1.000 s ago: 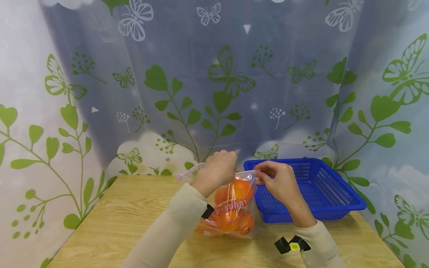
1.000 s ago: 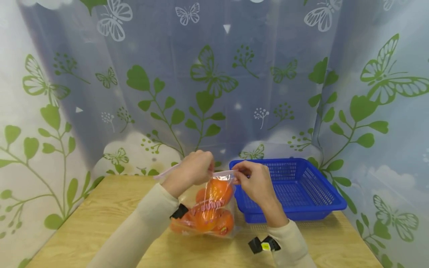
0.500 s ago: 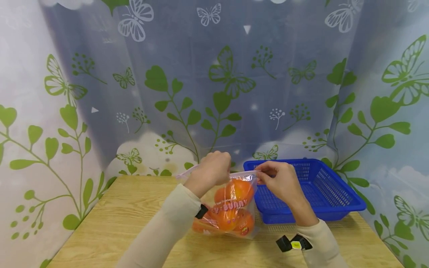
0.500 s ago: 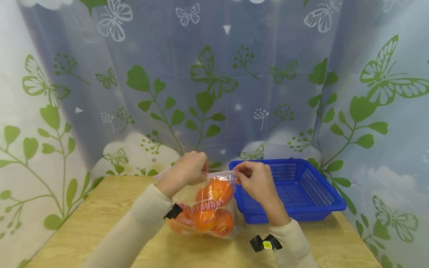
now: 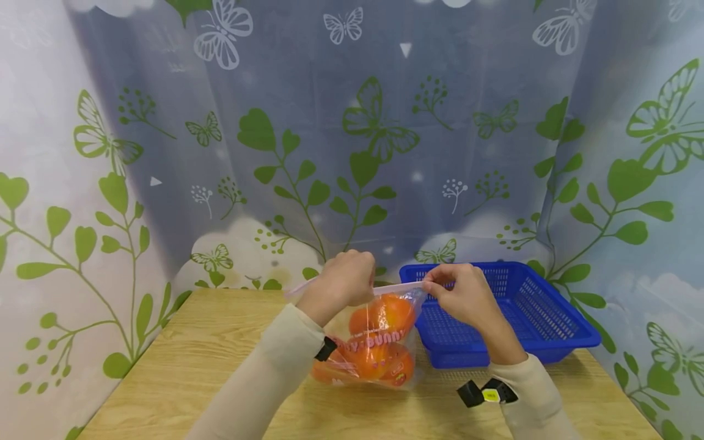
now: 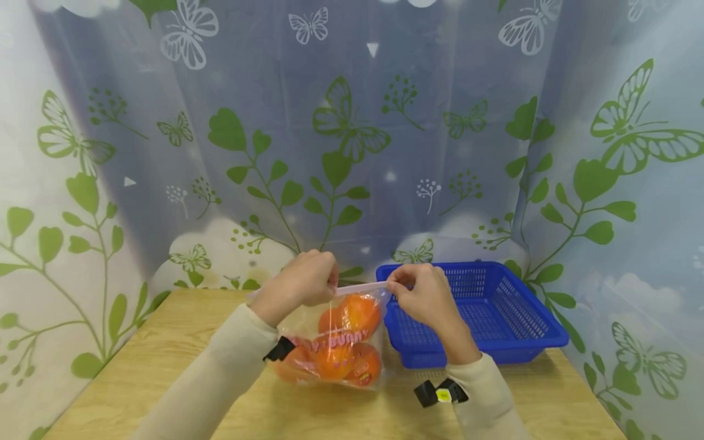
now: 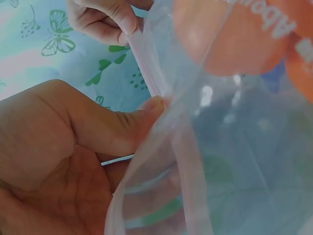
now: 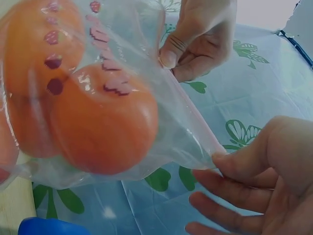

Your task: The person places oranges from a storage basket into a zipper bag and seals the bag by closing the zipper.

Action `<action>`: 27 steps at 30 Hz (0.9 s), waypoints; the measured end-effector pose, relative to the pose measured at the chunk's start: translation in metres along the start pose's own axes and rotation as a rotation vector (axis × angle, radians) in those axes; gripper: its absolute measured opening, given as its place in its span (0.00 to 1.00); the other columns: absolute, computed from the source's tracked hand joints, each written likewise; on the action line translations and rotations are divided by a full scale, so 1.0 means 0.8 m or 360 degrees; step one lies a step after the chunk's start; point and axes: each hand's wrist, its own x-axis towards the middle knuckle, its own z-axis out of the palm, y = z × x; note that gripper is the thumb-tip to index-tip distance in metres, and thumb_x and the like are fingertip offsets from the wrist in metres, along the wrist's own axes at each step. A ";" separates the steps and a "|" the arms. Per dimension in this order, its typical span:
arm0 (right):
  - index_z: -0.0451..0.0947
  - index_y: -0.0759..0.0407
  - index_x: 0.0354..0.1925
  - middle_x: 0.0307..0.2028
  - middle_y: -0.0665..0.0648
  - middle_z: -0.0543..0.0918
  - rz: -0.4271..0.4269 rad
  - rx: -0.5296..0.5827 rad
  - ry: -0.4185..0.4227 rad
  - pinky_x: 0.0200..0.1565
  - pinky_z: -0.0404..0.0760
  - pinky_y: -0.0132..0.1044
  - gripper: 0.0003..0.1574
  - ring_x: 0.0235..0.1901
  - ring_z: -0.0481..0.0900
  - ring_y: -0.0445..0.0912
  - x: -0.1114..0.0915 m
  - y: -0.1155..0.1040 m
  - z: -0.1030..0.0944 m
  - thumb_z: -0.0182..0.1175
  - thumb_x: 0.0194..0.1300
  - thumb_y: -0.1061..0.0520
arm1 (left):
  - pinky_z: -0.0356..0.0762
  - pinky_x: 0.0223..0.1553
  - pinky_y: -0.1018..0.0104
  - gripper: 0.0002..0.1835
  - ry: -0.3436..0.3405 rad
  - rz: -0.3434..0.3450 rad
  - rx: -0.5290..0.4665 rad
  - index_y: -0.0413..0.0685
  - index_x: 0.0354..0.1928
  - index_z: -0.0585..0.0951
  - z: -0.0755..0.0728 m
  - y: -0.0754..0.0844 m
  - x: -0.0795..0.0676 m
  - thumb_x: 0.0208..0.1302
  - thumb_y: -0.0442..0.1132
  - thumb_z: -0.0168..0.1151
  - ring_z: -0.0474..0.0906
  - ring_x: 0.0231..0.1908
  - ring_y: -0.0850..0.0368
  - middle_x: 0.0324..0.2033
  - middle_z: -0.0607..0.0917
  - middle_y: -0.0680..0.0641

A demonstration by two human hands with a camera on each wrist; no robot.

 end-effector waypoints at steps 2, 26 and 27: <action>0.88 0.59 0.37 0.37 0.59 0.90 0.0002 0.0012 -0.0020 0.32 0.88 0.39 0.05 0.35 0.85 0.50 0.001 0.001 -0.002 0.67 0.68 0.60 | 0.65 0.22 0.66 0.17 0.0004 -0.0001 0.0008 0.52 0.17 0.74 0.000 -0.002 -0.001 0.59 0.34 0.71 0.68 0.22 0.57 0.18 0.73 0.54; 0.87 0.58 0.32 0.51 0.63 0.84 0.0049 -0.0042 -0.0074 0.49 0.88 0.56 0.07 0.56 0.80 0.63 0.005 0.010 -0.010 0.67 0.68 0.59 | 0.44 0.19 0.69 0.25 -0.0015 -0.0028 0.0028 0.55 0.09 0.59 -0.007 -0.045 -0.011 0.53 0.25 0.57 0.45 0.18 0.61 0.10 0.53 0.56; 0.87 0.58 0.32 0.50 0.63 0.84 0.0048 -0.0047 -0.0078 0.49 0.88 0.55 0.07 0.56 0.80 0.64 0.006 0.010 -0.010 0.67 0.68 0.59 | 0.44 0.20 0.69 0.25 -0.0017 -0.0031 0.0019 0.55 0.09 0.59 -0.008 -0.047 -0.012 0.53 0.24 0.56 0.44 0.18 0.60 0.10 0.53 0.56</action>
